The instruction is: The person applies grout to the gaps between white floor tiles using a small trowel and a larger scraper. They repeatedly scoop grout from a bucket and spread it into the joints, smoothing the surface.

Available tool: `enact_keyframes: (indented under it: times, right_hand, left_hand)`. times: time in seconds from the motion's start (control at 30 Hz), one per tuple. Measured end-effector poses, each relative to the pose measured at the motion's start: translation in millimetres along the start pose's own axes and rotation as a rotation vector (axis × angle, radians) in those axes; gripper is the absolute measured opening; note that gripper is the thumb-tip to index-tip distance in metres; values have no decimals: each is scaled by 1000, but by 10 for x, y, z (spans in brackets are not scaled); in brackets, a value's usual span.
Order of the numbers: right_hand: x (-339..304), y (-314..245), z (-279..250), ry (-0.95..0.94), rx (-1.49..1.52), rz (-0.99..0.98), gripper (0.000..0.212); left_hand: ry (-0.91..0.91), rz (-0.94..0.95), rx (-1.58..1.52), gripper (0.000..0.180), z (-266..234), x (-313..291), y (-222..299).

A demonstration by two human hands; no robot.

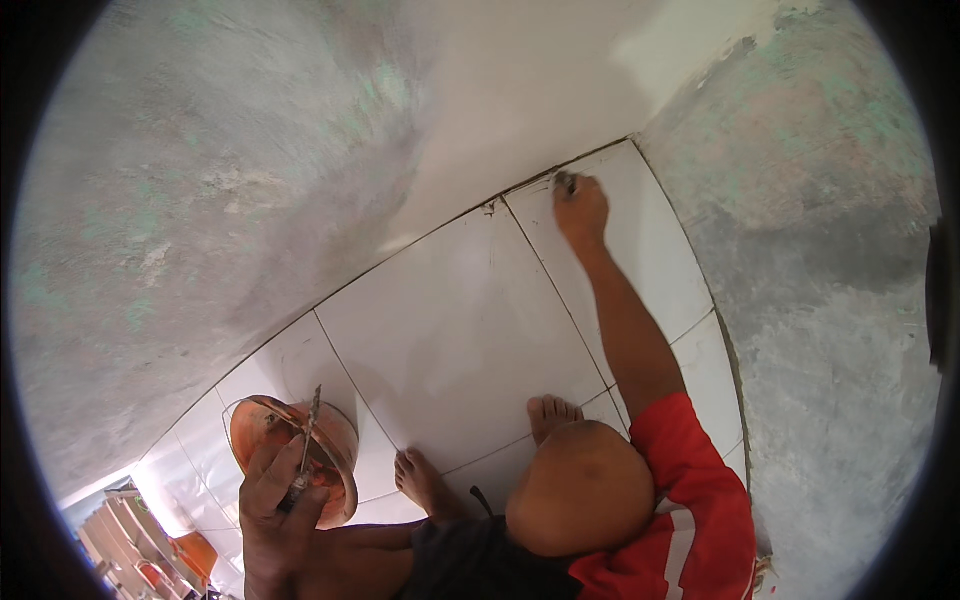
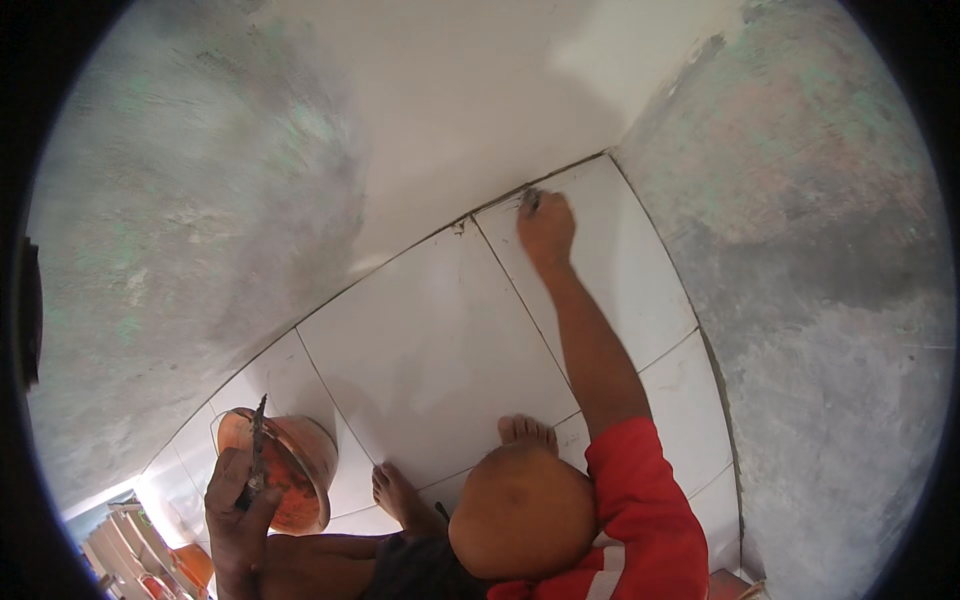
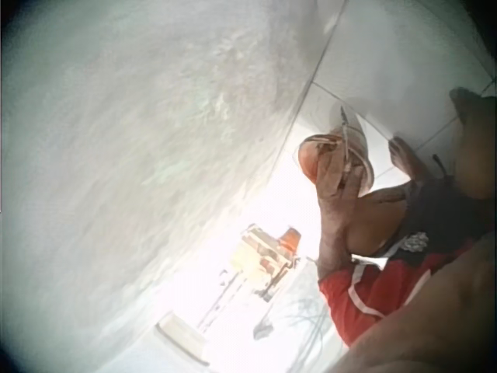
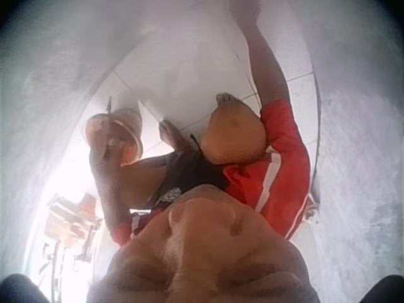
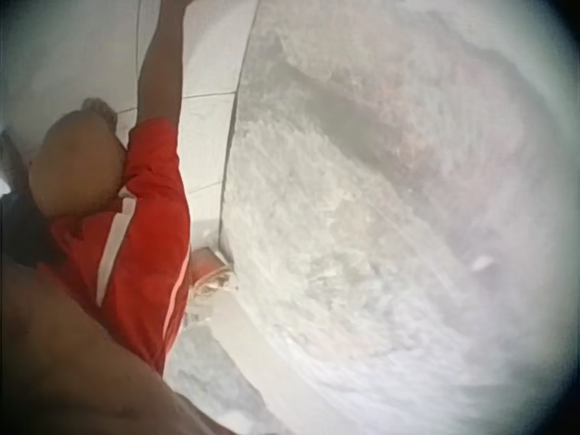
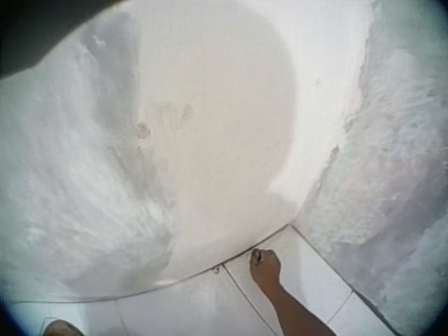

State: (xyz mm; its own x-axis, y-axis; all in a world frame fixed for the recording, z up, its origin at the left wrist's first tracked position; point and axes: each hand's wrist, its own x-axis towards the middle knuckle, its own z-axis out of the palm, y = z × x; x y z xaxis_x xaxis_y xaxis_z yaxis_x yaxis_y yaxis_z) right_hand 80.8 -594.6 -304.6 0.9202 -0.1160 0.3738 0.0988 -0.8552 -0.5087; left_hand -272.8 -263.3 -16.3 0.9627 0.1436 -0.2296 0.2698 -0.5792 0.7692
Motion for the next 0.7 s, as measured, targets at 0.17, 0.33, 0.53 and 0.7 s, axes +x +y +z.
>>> enact_keyframes:
  times: [0.17, 0.33, 0.53, 0.7]
  right_hand:
    - [16, -246, 343, -132, -97, -5, 15]
    - [-623, -818, 632, -325, 107, -201, 14]
    - [-80, -202, 62, -151, 88, 64, 19]
    - [93, -60, 148, -136, -88, 35, 20]
  left_hand:
    - [-36, 74, 46, 56, -22, 106, -25]
    - [-97, 107, 75, 56, 17, 250, 15]
    - [-58, -33, 91, 57, -36, 228, -40]
    - [-48, 10, 50, 57, -38, 273, -21]
